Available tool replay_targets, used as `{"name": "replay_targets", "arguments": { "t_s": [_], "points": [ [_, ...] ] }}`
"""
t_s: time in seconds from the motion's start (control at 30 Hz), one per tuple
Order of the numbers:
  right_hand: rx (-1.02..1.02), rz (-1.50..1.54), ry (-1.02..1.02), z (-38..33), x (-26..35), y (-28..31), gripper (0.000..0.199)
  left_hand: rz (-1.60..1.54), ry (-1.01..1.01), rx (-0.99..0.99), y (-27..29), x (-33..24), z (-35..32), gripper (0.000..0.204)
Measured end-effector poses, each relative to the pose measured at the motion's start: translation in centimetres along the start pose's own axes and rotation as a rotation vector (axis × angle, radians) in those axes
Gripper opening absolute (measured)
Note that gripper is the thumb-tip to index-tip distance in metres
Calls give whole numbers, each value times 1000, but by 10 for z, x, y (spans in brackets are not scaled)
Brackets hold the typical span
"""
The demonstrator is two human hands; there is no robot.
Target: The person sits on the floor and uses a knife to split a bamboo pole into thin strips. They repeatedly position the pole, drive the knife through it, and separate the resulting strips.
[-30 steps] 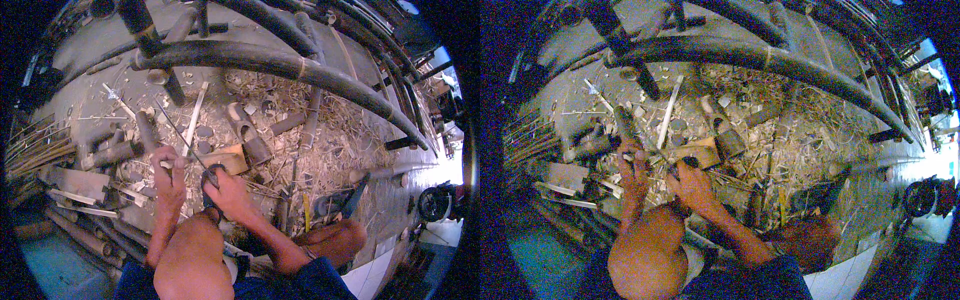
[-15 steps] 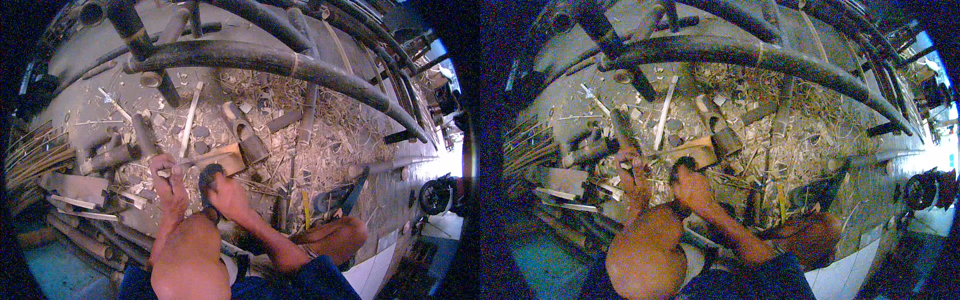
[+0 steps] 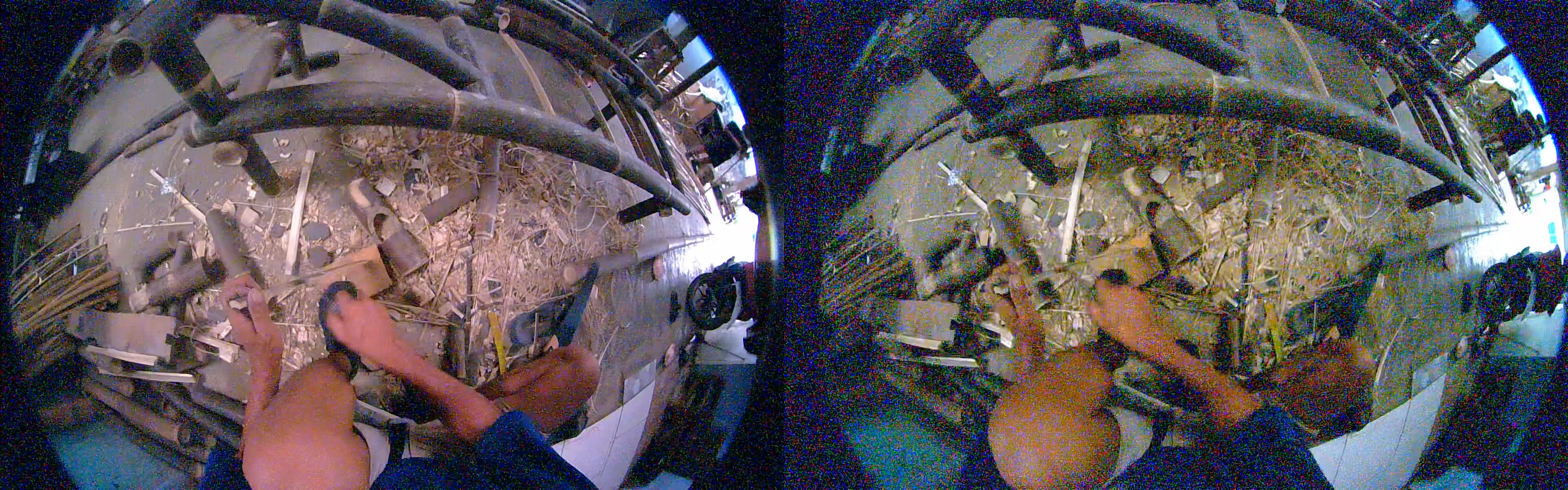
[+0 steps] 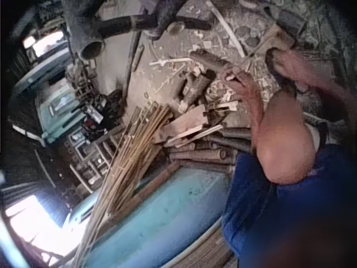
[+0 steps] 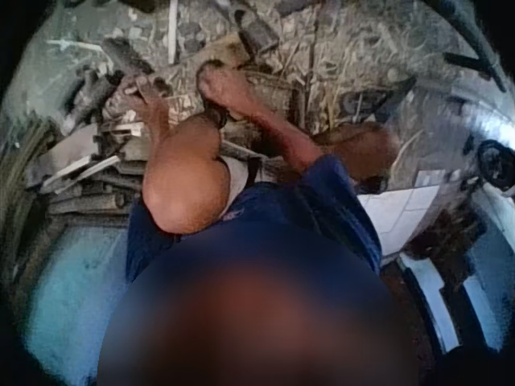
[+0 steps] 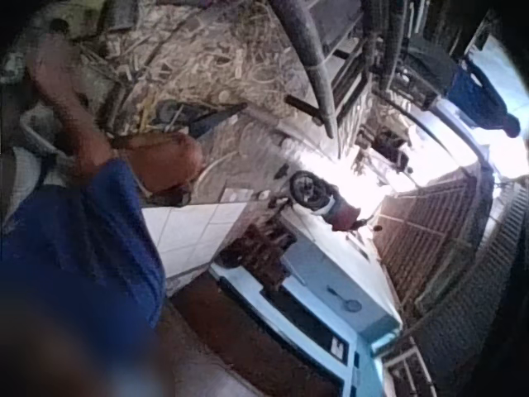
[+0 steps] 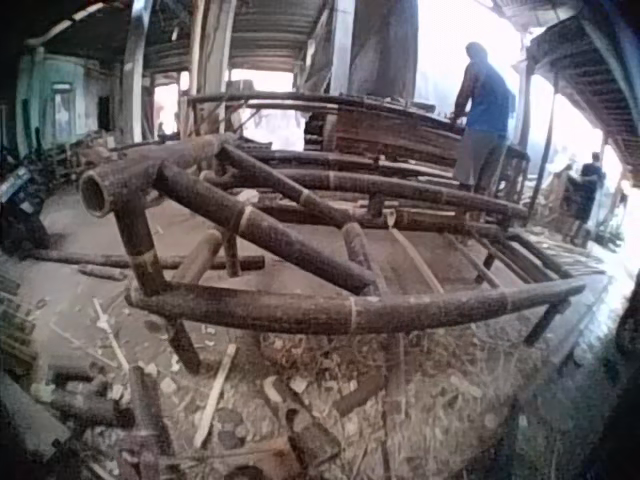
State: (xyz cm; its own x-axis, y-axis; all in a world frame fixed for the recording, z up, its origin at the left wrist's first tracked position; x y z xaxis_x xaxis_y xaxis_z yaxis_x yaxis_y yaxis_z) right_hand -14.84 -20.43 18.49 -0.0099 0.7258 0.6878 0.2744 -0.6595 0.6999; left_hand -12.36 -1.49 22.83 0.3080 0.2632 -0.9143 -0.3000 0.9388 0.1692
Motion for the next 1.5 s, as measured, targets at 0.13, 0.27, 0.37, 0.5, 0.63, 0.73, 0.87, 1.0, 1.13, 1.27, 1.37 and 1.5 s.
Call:
{"name": "replay_targets", "arguments": {
  "t_s": [0.13, 0.27, 0.37, 0.5, 0.63, 0.73, 0.87, 1.0, 1.13, 1.27, 1.37, 1.5],
  "points": [
    [-3, -120, -138, 6, -34, -9, 30, -46, 40, -41, -4, 2, 0, 22],
    [-95, -222, -160, 11, -77, -21, 32, -136, 109, -62, -8, 5, 3, 23],
    [-28, -201, -100, 13, -90, -36, 39, -56, 21, -86, -7, 0, 8, 21],
    [-38, -219, -224, 14, -108, -34, 40, 4, -52, -38, -7, -8, 10, 19],
    [15, -197, -178, 7, -132, -41, 37, 33, 28, -82, -6, -7, 7, 17],
    [-27, -207, -173, -12, -155, -59, 35, 50, 79, -76, -6, -4, 1, 18],
    [-100, -147, -250, -3, -194, -65, 35, 118, 117, -82, 0, 5, 6, 20],
    [-122, -71, -290, -3, -201, -69, 37, -12, 315, -304, 21, 23, 11, 28],
    [-109, -34, -261, -10, -166, -62, 44, -147, 203, -239, 18, 13, 21, 24],
    [-107, -11, -230, -7, -103, -30, 39, -69, 187, -135, 10, -1, 23, 11],
    [-140, 26, -87, -8, -36, 8, 40, 14, 71, 0, 6, -17, 24, 12],
    [-91, 236, 37, -19, 29, 45, 41, 126, -106, 187, 7, -37, 17, 18]
  ]
}}
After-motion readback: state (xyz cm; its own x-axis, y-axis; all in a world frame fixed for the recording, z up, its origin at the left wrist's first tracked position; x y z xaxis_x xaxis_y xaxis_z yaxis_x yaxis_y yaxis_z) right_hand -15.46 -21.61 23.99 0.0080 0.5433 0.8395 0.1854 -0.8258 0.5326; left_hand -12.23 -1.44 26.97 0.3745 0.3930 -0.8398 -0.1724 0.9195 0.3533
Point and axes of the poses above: each hand's wrist, its own z-axis towards the middle knuckle, its own y-axis out of the back of the hand, x = y × z, the point moved 5 cm from there along z, towards the middle knuckle, and after that the axes turned 3 degrees about x, right-handed, at the moved point
